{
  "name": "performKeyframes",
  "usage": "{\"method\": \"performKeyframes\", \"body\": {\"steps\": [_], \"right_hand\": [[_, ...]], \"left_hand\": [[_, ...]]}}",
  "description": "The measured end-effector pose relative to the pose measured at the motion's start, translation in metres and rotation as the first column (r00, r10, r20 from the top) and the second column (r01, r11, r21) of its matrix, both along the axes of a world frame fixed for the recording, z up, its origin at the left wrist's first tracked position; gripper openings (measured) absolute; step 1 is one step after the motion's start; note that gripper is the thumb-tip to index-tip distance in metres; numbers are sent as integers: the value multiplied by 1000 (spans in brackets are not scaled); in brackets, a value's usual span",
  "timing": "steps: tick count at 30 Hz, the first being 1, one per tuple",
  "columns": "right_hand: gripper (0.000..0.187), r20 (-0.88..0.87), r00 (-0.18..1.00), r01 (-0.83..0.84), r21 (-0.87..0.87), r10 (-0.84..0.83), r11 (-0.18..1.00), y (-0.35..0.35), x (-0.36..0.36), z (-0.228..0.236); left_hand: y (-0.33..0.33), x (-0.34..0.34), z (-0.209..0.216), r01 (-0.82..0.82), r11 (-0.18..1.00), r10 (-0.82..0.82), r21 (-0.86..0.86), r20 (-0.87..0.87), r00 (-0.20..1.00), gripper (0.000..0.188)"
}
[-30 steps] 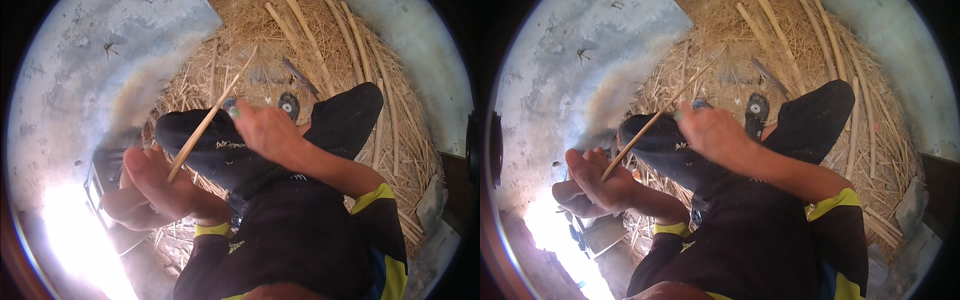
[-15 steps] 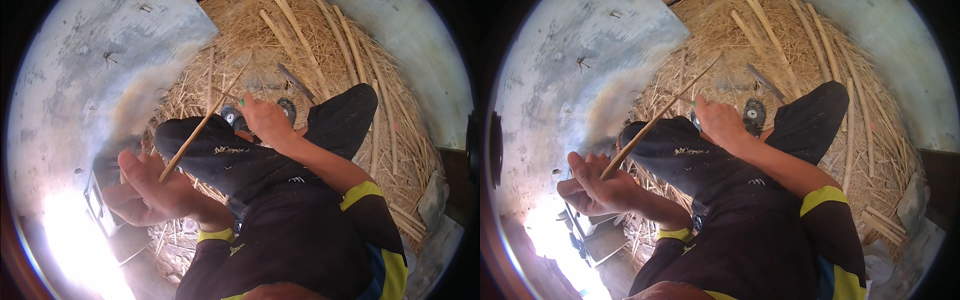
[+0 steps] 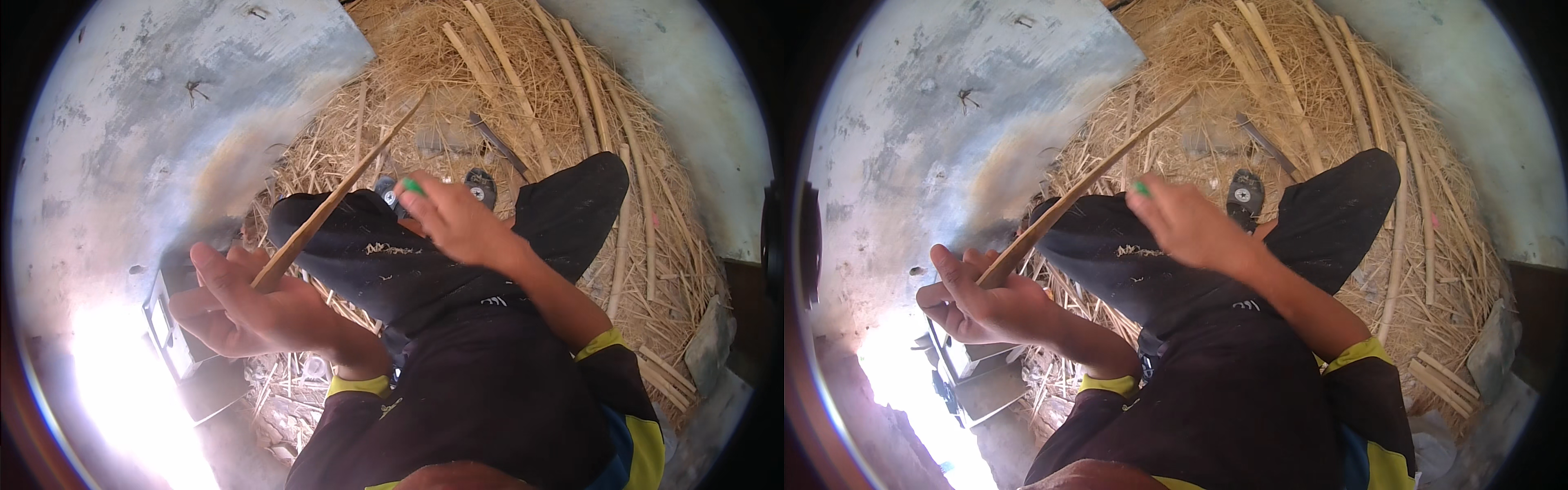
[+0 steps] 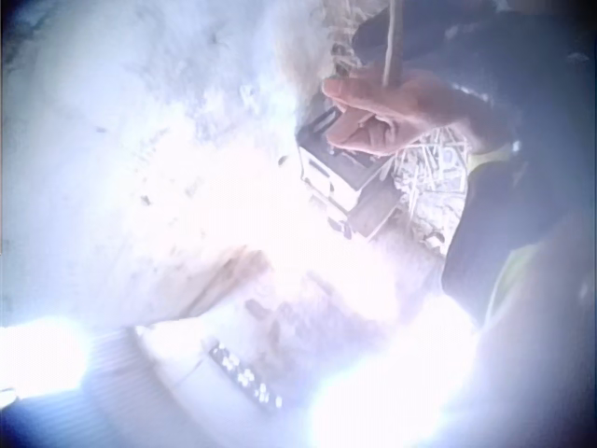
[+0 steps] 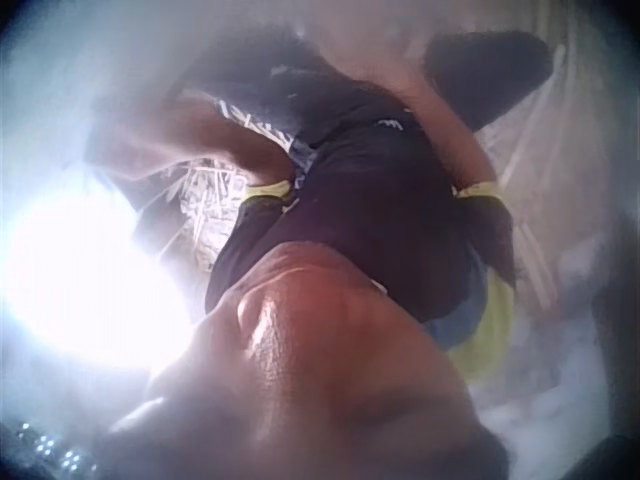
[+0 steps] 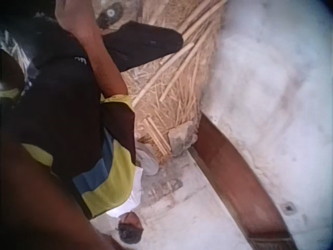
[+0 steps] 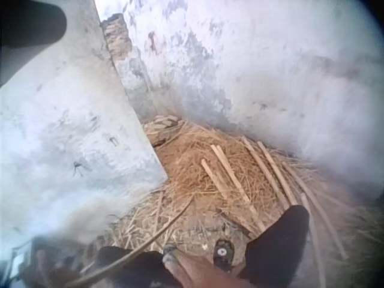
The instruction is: The person sits on a straw-covered floor and uses a green utility knife to sharpen a thin wooden stick. They hold the stick in their left hand and scrape the blade along its length to create a pointed tip, occasionally rotating the stick to work on different sides.
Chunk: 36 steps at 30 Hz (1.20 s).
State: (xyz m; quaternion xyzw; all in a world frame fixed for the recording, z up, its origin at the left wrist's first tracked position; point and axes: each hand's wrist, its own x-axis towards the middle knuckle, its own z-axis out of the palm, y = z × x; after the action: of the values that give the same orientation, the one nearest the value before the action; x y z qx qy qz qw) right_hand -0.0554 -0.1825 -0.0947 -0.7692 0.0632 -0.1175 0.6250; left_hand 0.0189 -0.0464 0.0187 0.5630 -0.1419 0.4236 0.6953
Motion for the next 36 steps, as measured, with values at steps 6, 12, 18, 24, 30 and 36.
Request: {"method": "performKeyframes", "body": {"steps": [6, 12, 18, 24, 30, 36], "right_hand": [[27, -3, 1000, 10, -283, -11, 959, 32, -4, 31], [25, 58, 998, 20, -398, 3, 917, 35, -6, 28], [24, 21, 989, 132, -547, -144, 826, 20, 15, -18], [25, 8, 995, 92, -482, -100, 871, 25, 20, -11], [24, -8, 998, 51, -513, -65, 857, 22, 26, -7], [29, -204, 962, 50, -527, -184, 849, -17, 42, -48]], "left_hand": [[-2, -15, 1, 36, 997, -41, -72, -65, 997, 21], [-7, -10, -3, -34, 999, 34, 0, -28, 999, 12], [22, -2, -7, 164, 982, -168, 94, 34, 985, 3], [19, 0, -7, 158, 983, -161, 90, 20, 987, 4], [16, -3, -7, 62, 991, -63, 122, 6, 998, 5], [15, -2, -8, 108, 990, -112, 91, 40, 993, 6]]}}
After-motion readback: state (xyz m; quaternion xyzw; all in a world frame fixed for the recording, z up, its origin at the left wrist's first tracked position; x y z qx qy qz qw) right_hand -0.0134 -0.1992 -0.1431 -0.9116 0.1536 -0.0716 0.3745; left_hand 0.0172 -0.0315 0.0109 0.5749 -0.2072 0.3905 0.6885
